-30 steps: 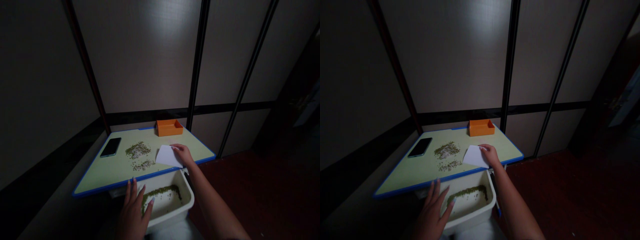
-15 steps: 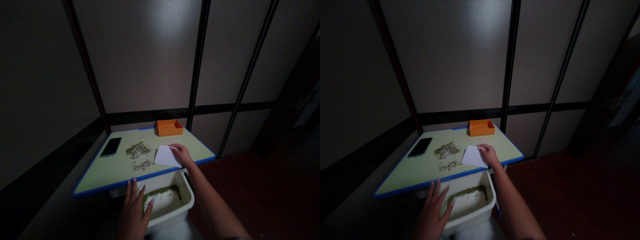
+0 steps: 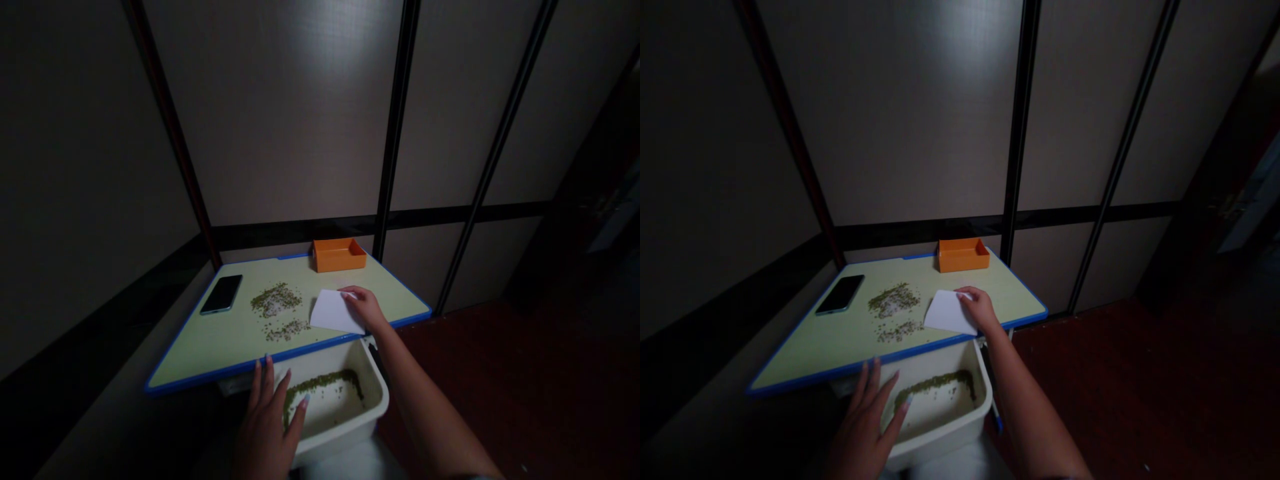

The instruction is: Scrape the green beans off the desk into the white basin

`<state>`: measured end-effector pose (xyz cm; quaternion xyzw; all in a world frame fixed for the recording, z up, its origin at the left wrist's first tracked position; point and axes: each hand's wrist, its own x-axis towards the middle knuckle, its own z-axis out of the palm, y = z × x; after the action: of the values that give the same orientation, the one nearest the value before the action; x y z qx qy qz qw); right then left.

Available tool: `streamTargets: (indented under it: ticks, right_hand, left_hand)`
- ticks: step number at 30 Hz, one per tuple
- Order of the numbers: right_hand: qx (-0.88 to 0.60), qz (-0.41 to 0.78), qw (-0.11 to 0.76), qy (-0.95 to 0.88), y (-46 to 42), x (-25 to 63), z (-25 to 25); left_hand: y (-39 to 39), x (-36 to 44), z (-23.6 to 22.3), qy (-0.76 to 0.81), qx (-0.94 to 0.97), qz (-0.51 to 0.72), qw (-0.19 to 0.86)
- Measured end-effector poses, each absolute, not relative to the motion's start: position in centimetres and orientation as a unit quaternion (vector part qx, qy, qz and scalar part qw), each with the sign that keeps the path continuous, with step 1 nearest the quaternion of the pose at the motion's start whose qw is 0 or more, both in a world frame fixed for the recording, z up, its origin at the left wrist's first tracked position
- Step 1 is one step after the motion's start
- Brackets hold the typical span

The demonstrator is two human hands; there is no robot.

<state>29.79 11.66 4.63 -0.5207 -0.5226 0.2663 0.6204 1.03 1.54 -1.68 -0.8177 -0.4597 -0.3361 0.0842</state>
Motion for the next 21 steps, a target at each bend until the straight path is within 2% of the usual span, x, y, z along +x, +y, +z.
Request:
streamTargets:
  ticks: [21]
  right_hand:
    - [-0.508, 0.262, 0.609, -0.55, 12.01, 29.84, 4.4]
  left_hand:
    - [1.56, 1.1, -1.31, -0.451, -0.821, -0.326, 0.128]
